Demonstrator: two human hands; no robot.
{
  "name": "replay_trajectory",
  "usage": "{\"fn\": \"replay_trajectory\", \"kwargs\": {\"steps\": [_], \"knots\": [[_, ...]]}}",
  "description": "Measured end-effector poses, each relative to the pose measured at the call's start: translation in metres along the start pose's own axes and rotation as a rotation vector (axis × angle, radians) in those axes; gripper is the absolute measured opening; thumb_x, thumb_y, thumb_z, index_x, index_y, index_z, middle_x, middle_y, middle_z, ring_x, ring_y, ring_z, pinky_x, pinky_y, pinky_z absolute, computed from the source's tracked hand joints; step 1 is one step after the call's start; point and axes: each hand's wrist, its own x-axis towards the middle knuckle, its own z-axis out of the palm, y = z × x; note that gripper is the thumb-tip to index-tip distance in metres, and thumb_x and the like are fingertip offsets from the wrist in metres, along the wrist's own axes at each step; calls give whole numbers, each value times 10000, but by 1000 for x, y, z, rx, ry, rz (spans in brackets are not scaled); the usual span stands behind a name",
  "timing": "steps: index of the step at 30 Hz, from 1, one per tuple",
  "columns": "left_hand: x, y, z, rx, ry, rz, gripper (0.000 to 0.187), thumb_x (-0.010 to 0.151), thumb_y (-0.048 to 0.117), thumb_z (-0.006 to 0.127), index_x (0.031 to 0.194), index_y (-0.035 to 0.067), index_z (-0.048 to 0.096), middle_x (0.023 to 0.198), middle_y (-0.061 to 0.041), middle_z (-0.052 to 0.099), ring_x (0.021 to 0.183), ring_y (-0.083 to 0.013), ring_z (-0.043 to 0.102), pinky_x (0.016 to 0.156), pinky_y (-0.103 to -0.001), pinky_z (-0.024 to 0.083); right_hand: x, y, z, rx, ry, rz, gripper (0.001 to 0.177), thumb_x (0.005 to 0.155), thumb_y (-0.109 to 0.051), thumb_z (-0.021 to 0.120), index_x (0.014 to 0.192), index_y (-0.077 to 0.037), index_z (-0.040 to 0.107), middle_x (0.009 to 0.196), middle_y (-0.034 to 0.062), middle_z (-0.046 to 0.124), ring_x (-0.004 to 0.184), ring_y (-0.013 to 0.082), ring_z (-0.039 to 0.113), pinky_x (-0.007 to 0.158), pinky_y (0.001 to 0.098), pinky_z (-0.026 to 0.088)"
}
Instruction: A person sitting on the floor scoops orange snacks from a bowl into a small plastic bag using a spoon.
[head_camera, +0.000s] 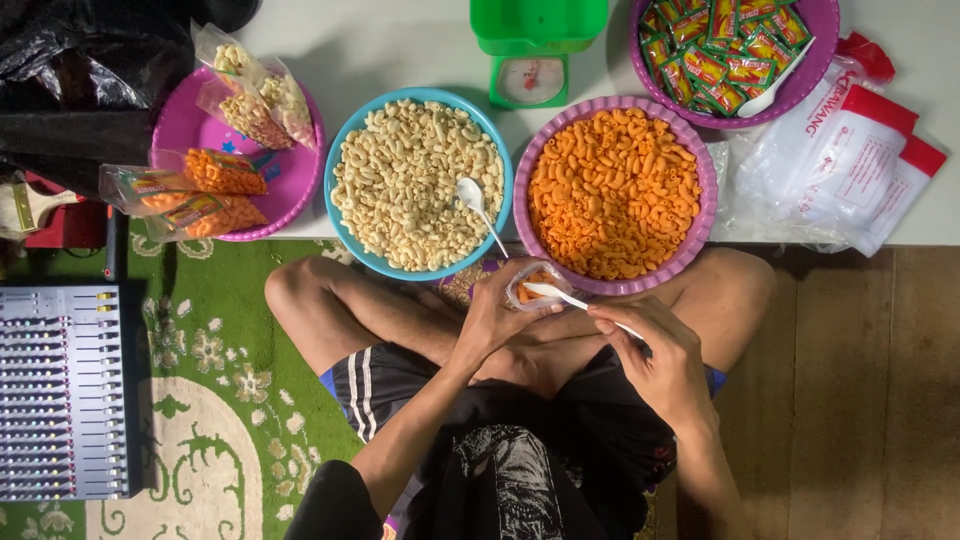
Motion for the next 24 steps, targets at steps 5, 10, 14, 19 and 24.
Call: {"fn": "replay_trajectory", "kwargs": {"steps": [5, 10, 14, 19, 24], "knots": [[2, 6, -1, 17, 2, 13, 602, 704, 343, 933, 1201, 106, 690, 965, -179, 744, 909, -380, 743, 794, -480, 593, -2, 6, -7, -34, 48, -3, 146, 978, -70, 686, 1064, -99, 800, 972, 46, 784, 856, 232, 738, 801, 344, 575], [4, 1, 4, 41, -1, 25, 602, 699, 353, 937, 1195, 114, 695, 967, -167, 744, 916, -374, 745, 795, -464, 595, 3, -1, -6, -61, 11, -4, 134, 974, -84, 689, 1050, -112, 796, 954, 41, 779, 857, 238, 738, 798, 364, 579], [3, -2, 5, 39, -13, 25, 621, 684, 325, 944, 1201, 91, 690, 974, -194, 740, 921, -409, 739, 802, -496, 596, 3, -2, -3, -55, -6, -4, 123, 972, -102, 688, 1035, -126, 791, 947, 31, 781, 858, 240, 742, 789, 362, 582], [2, -5, 9, 42, -14, 20, 617, 688, 336, 944, 1201, 100, 694, 976, -179, 743, 925, -386, 744, 803, -482, 597, 4, 0, -7, -38, 6, 2, 129, 977, -99, 684, 1037, -126, 795, 952, 26, 785, 861, 227, 746, 787, 352, 581], [6, 1, 10, 63, -26, 4, 601, 706, 356, 932, 1198, 104, 695, 979, -168, 745, 924, -373, 746, 795, -475, 604, 6, 7, -14, -20, 35, 44, 114, 964, -110, 701, 1010, -132, 802, 918, 21, 789, 818, 214, 746, 776, 342, 585]]}}
